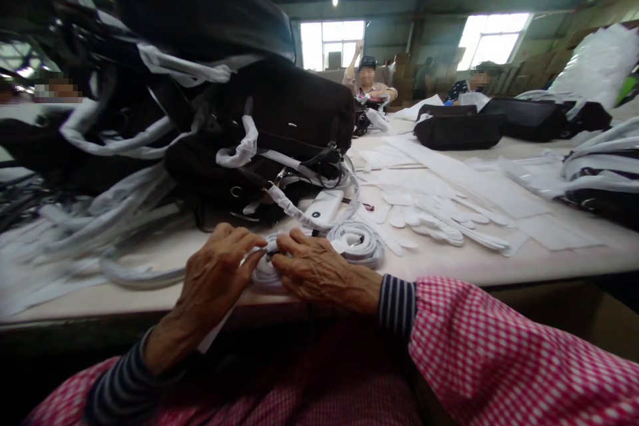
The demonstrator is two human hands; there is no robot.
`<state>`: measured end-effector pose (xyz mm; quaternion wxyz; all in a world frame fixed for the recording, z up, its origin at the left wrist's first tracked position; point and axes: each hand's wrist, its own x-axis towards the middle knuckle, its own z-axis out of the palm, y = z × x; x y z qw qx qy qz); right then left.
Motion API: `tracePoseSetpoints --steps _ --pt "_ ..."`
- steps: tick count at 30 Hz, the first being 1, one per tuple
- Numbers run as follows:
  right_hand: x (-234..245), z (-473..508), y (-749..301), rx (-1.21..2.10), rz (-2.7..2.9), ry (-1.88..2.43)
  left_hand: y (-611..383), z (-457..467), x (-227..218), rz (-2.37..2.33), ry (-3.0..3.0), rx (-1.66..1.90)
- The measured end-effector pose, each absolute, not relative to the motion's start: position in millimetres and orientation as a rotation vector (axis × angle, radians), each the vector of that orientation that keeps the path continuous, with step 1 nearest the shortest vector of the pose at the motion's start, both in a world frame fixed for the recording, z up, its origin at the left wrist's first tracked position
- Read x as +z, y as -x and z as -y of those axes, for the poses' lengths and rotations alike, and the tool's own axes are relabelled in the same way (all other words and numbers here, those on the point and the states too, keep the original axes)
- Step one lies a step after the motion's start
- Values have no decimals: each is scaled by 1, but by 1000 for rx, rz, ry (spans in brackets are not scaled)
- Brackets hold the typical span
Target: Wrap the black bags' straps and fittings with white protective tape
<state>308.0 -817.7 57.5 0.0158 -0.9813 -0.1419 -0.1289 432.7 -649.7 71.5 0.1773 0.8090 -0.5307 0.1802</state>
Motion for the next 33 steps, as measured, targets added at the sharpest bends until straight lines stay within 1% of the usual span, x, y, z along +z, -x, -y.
tracePoseSetpoints --steps 3,6,10,11,14,19,24,28,33 --pt "57 819 -307 -432 449 3019 -430 648 66 1281 -2165 428" --pt "56 819 -306 -454 440 2986 -430 637 64 1046 -2235 358" --pt "56 818 -306 -480 427 2962 -429 632 67 976 -2427 26" --pt "56 818 -305 -486 426 2959 -428 634 68 945 -2452 -8" --pt "56 817 -305 -474 423 2956 -426 645 71 883 -2495 59" --pt "57 818 -305 -441 422 2950 -420 653 71 1048 -2435 127" --pt "59 818 -303 -411 417 2918 -419 651 64 1157 -2199 142" --pt "57 818 -304 -422 420 2913 -424 652 60 1162 -2064 137" --pt "57 819 -306 -387 420 2925 -426 650 61 1290 -2087 186"
